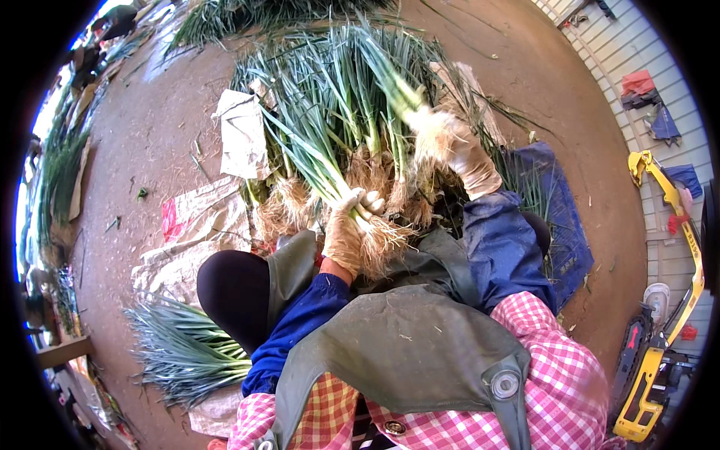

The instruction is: The person peels and cleans scallions by hand, removing outer leaves and dirt, and then bundles them together on a tarp.

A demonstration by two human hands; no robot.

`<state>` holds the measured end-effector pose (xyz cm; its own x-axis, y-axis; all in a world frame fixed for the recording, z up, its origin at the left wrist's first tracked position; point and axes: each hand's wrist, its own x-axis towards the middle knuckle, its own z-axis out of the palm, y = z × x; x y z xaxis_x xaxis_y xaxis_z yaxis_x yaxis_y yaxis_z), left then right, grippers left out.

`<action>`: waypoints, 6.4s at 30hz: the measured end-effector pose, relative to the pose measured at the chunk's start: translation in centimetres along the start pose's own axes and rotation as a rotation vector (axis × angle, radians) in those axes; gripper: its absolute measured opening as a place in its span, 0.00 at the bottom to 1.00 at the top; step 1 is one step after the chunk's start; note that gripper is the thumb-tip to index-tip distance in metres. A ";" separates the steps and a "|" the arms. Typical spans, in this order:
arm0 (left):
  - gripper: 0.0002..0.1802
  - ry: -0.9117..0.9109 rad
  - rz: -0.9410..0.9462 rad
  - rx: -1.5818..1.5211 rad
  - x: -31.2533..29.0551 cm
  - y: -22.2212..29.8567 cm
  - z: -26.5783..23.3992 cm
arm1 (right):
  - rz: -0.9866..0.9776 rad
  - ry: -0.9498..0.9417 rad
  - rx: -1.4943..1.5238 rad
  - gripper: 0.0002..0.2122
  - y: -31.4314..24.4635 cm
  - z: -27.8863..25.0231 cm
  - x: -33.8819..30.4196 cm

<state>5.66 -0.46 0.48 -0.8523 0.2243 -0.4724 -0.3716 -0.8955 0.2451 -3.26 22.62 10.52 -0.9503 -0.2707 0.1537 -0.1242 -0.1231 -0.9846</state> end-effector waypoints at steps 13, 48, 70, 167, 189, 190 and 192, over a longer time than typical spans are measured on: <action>0.10 0.039 -0.096 0.493 0.1 0.9 -2.7 | 0.281 -0.402 -0.418 0.14 5.5 8.7 -4.7; 0.07 0.103 0.058 0.428 0.0 -1.7 -1.4 | 0.523 0.342 -0.803 0.16 13.2 9.6 -4.0; 0.05 0.097 0.018 0.470 -1.2 -0.2 -0.8 | 0.725 0.267 -0.592 0.15 18.0 8.6 -3.7; 0.28 -0.048 -0.124 0.068 -0.2 -0.1 -0.6 | 0.828 0.023 -1.901 0.22 -9.9 -14.9 -13.4; 0.13 0.150 -0.124 0.328 0.7 -0.4 -1.6 | 0.256 -0.375 -1.294 0.16 5.1 11.4 -6.8; 0.11 0.122 -0.120 0.305 1.3 -1.0 -2.2 | 0.266 -0.425 -1.356 0.14 5.0 11.7 -7.1; 0.10 0.080 -0.085 0.329 1.0 -0.5 -2.6 | 0.190 -0.380 -1.342 0.14 4.9 12.3 -8.0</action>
<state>5.93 -0.74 -2.29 -0.7867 0.2504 -0.5642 -0.5496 -0.7004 0.4554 7.27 12.40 5.45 -0.8759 -0.4444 -0.1878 -0.3832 0.8774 -0.2885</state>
